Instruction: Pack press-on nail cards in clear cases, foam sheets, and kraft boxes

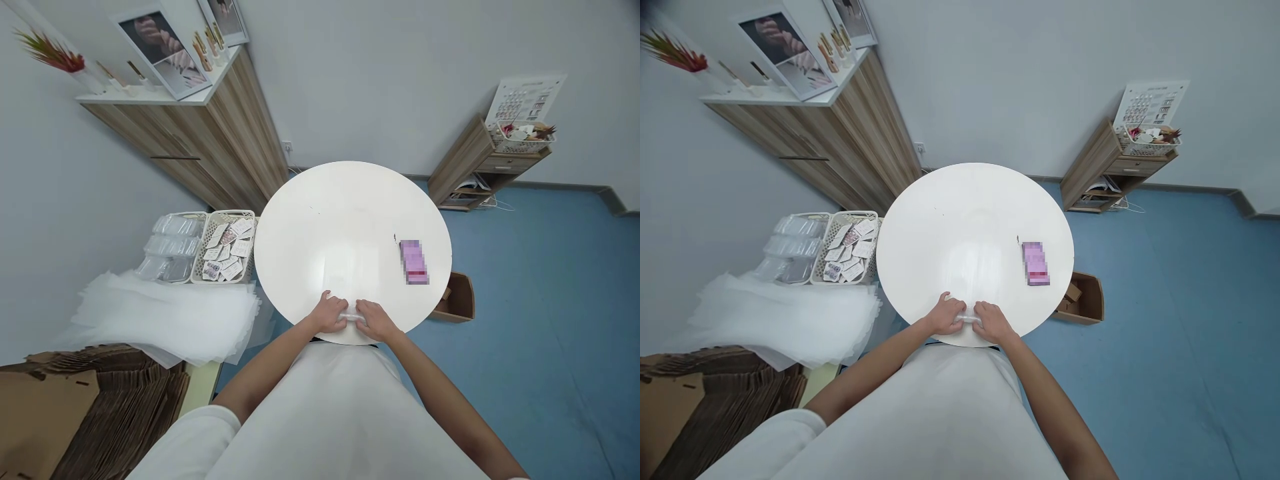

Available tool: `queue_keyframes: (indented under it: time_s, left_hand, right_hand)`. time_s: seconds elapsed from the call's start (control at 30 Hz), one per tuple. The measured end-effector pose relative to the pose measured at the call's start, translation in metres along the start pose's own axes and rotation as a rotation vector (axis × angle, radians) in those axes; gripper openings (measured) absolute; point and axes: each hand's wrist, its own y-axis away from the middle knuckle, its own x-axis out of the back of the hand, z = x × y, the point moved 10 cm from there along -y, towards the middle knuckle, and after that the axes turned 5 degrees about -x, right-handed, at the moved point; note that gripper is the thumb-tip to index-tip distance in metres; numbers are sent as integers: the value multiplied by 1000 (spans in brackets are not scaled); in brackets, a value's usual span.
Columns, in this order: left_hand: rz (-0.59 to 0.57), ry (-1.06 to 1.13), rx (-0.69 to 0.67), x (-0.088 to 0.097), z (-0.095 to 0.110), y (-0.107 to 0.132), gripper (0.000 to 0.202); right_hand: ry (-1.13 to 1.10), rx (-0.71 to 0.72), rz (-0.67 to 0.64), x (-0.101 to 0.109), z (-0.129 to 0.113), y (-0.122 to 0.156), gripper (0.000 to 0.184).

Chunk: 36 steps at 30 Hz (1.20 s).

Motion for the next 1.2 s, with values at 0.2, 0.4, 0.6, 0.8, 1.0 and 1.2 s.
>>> queue_keyframes:
  time_s: [0.2,0.4,0.6,0.8,1.0,1.2]
  left_hand:
    - [128,-24,39,17,-5,0,19]
    - [20,134,140,13,-27,-9,32]
    - [-18,348,239,8,-55,-19,30]
    - [-90,409,432,-11,-84,-23,27]
    - [-96,318,505,-15,-90,-20,25]
    - [135,40,415,17,-77,-13,40]
  right_hand:
    - [46,0,68,14,4,-4,16]
    - [160,-165,38,21,15,-16,26]
    - [132,-300,-54,20,32,-33,31]
    - [-21,-437,-78,8,54,-39,29]
    - [30,-429,40,0,63,-33,27]
    - [211,-363,265,20,52,-18,33]
